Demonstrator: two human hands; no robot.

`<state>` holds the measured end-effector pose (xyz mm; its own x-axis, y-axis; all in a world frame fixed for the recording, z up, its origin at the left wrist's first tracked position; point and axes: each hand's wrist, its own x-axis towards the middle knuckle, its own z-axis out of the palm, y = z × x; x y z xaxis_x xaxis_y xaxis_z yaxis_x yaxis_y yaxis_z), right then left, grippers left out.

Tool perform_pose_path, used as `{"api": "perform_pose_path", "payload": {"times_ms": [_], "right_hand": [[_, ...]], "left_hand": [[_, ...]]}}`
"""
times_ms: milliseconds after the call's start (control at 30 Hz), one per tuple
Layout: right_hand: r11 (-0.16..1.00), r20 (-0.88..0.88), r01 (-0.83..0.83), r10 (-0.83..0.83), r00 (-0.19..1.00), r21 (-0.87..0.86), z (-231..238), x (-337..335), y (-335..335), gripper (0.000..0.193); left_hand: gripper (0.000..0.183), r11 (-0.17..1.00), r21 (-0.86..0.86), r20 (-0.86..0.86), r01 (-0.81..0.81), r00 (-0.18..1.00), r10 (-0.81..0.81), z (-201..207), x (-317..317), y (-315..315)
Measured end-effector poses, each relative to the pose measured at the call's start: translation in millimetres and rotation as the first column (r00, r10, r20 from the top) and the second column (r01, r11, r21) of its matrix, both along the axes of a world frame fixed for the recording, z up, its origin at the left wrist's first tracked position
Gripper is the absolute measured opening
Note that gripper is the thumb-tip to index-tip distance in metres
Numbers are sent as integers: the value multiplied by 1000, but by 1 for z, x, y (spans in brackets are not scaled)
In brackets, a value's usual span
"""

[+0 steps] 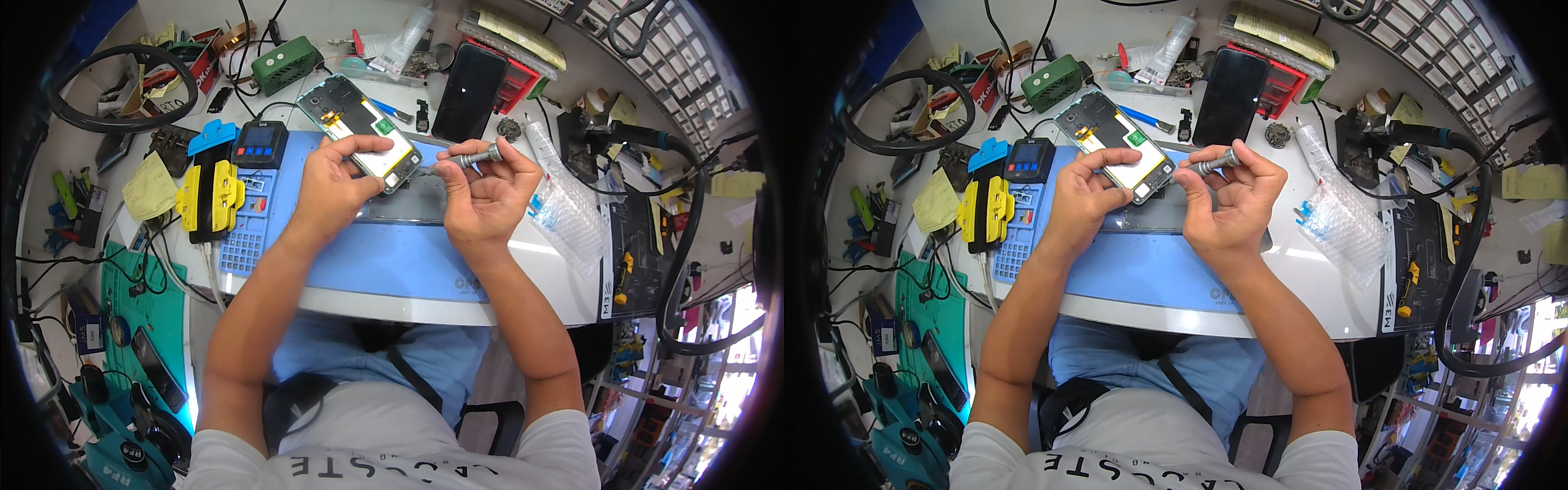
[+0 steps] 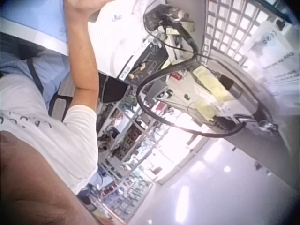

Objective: The person disassembles a smartphone, removes the back cover, and uses a precision screwdriver to adjust internal components. They repeatedly open and close the device, inspecting the battery and connectors while working at a cluttered electronics repair bench.

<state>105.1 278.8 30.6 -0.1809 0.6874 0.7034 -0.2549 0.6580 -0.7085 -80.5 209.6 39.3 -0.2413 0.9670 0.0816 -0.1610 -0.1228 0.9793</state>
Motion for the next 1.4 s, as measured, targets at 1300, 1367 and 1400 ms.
{"api": "perform_pose_path", "payload": {"times_ms": [1300, 1367, 1400], "right_hand": [[996, 22, -19, 17, 1000, 84, -9, -4, -1, 65], [995, 30, -15, 12, 999, 99, -9, -3, 0, 65], [994, 31, -17, 14, 999, 103, -9, -3, 0, 66]], "left_hand": [[51, 995, 67, -62, 79, 995, -75, 1, 9, -5], [51, 994, 66, -62, 85, 995, -81, 1, 8, -4], [51, 994, 68, -60, 88, 995, -84, 1, 8, -4]]}}
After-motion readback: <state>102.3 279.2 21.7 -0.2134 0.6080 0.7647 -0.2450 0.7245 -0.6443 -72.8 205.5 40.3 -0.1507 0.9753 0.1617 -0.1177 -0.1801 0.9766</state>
